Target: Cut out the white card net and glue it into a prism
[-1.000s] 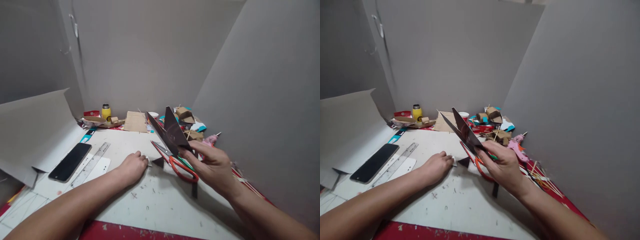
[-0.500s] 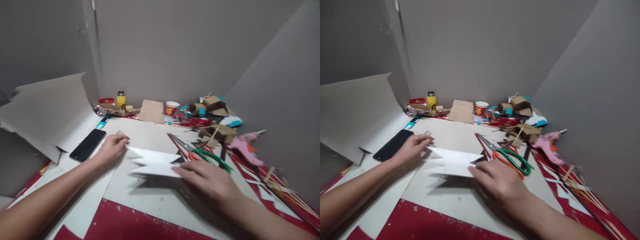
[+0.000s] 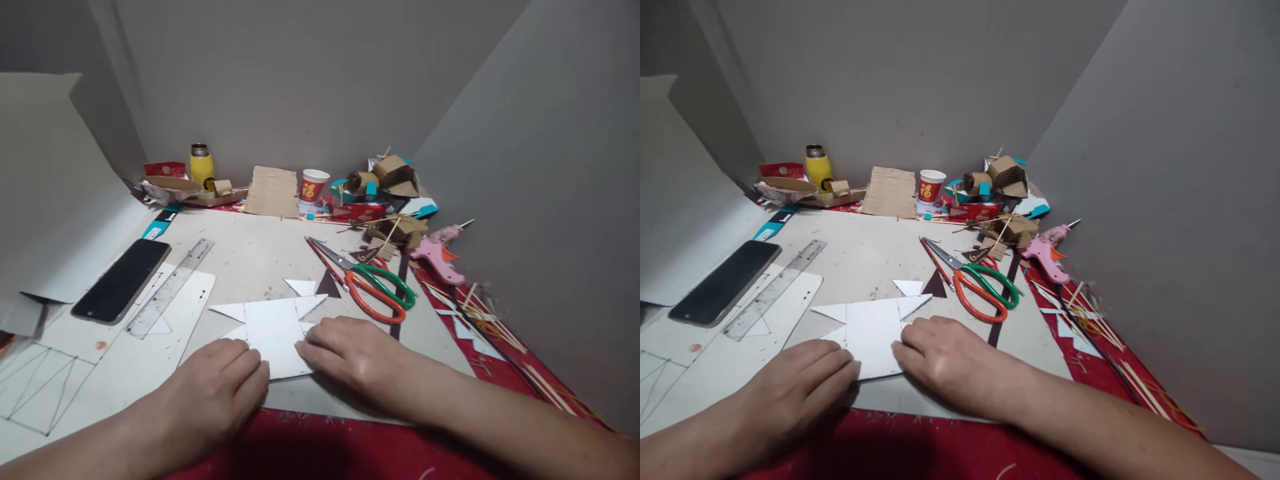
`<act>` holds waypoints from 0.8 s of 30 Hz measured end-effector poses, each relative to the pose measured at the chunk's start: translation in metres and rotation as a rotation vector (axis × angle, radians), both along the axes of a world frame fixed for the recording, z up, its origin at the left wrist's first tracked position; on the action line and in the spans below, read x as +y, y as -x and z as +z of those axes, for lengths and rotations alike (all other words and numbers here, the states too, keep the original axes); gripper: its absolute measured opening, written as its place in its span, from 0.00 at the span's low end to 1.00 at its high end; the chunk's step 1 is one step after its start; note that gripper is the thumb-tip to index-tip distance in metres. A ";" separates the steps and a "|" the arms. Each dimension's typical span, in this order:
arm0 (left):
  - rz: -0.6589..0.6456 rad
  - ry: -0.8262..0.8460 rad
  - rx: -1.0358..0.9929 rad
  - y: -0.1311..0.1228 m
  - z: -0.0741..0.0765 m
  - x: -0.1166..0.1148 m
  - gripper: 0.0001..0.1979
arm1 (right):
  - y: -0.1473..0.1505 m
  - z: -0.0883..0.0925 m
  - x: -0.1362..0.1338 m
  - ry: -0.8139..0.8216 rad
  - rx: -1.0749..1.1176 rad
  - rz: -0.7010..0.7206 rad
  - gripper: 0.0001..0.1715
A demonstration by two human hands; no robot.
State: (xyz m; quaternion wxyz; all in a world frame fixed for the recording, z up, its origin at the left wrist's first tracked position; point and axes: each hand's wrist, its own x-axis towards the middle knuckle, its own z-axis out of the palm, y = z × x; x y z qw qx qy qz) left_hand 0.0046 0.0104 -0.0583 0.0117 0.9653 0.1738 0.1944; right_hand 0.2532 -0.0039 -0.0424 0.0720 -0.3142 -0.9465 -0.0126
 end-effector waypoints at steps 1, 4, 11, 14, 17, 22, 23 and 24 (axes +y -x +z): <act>-0.009 -0.032 0.021 0.000 -0.003 0.001 0.09 | 0.000 0.000 0.000 -0.002 -0.003 0.000 0.14; -0.020 -0.112 0.034 0.002 -0.005 0.001 0.13 | -0.001 -0.001 0.000 -0.006 0.012 0.013 0.14; -0.020 -0.164 0.008 0.008 -0.012 -0.005 0.15 | -0.001 -0.006 -0.002 0.050 -0.001 0.036 0.13; 0.010 -0.133 -0.029 0.007 -0.012 -0.003 0.14 | 0.000 -0.008 -0.002 0.106 -0.030 0.009 0.11; 0.032 -0.091 -0.058 0.005 -0.004 0.000 0.14 | 0.002 -0.007 -0.002 0.143 -0.064 -0.007 0.10; 0.063 0.019 -0.023 0.009 0.012 0.005 0.14 | 0.003 -0.008 -0.004 0.172 -0.073 -0.031 0.11; 0.054 0.035 -0.015 0.011 0.014 0.007 0.14 | 0.003 -0.008 -0.004 0.174 -0.075 -0.032 0.11; 0.034 0.043 -0.009 0.014 0.014 0.009 0.14 | 0.003 -0.009 -0.004 0.171 -0.072 -0.031 0.11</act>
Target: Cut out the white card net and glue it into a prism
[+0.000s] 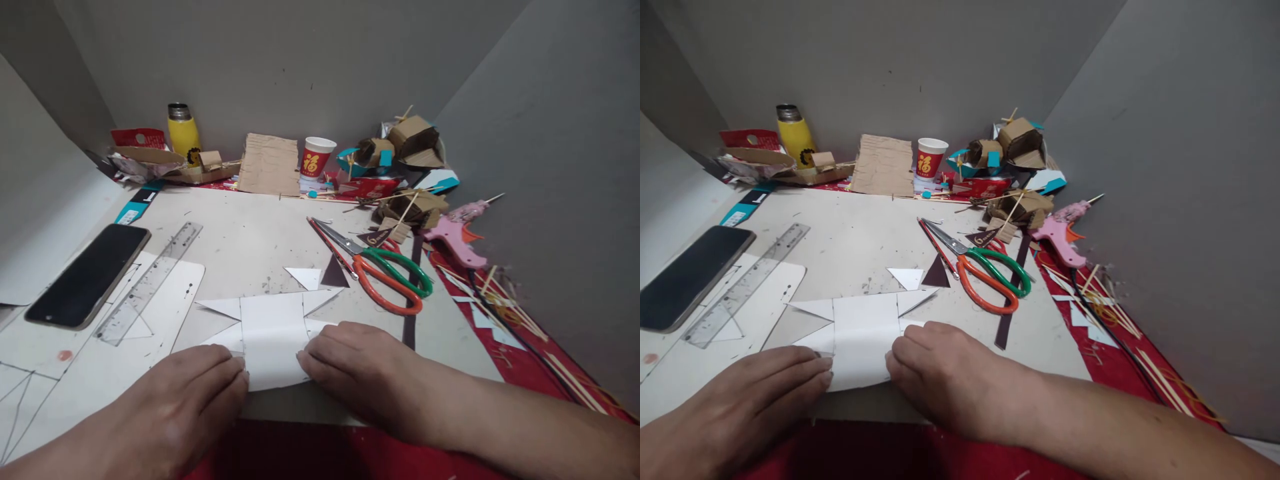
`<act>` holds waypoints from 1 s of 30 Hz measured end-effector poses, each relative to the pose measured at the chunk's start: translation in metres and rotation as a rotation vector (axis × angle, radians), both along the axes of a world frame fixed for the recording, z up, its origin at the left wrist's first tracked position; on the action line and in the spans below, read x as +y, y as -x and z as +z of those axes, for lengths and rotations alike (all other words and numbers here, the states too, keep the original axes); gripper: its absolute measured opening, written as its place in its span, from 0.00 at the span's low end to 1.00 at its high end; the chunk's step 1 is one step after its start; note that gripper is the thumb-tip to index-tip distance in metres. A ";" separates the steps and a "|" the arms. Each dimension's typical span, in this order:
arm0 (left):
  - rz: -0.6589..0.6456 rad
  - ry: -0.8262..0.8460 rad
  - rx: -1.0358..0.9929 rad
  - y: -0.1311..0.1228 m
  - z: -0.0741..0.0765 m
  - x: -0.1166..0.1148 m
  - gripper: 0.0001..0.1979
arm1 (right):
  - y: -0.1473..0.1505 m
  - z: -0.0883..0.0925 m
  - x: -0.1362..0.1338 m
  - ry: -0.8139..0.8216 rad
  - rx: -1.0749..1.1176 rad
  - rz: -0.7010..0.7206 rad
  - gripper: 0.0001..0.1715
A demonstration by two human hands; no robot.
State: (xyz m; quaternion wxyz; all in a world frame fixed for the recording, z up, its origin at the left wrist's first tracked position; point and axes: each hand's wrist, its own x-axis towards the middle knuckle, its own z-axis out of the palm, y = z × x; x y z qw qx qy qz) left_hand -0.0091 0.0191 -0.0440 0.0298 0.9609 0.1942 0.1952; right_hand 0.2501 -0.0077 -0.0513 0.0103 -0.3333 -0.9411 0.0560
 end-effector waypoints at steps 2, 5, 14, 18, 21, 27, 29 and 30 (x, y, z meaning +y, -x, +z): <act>-0.047 0.011 0.005 0.005 -0.001 0.005 0.14 | 0.000 -0.001 0.001 0.004 0.020 0.001 0.12; -0.073 0.041 0.010 0.011 -0.006 0.012 0.13 | -0.001 -0.002 0.002 0.034 0.088 -0.047 0.14; -0.111 -0.074 0.136 0.003 -0.002 -0.001 0.13 | -0.002 -0.008 0.001 0.048 0.147 -0.105 0.14; -0.059 -0.215 0.179 -0.004 -0.012 -0.016 0.18 | 0.001 -0.002 0.003 -0.002 0.083 -0.025 0.15; 0.010 -0.225 0.146 -0.008 -0.022 -0.021 0.18 | -0.004 0.010 0.007 0.069 0.075 0.017 0.12; 0.015 -0.188 0.281 -0.013 -0.017 -0.022 0.16 | -0.027 0.040 0.012 0.150 0.401 -0.012 0.10; 0.017 -0.179 0.259 -0.013 -0.016 -0.023 0.15 | -0.028 0.043 0.010 0.119 0.404 -0.017 0.10; 0.018 -0.176 0.248 -0.012 -0.016 -0.023 0.16 | -0.026 0.042 0.008 0.120 0.359 -0.014 0.10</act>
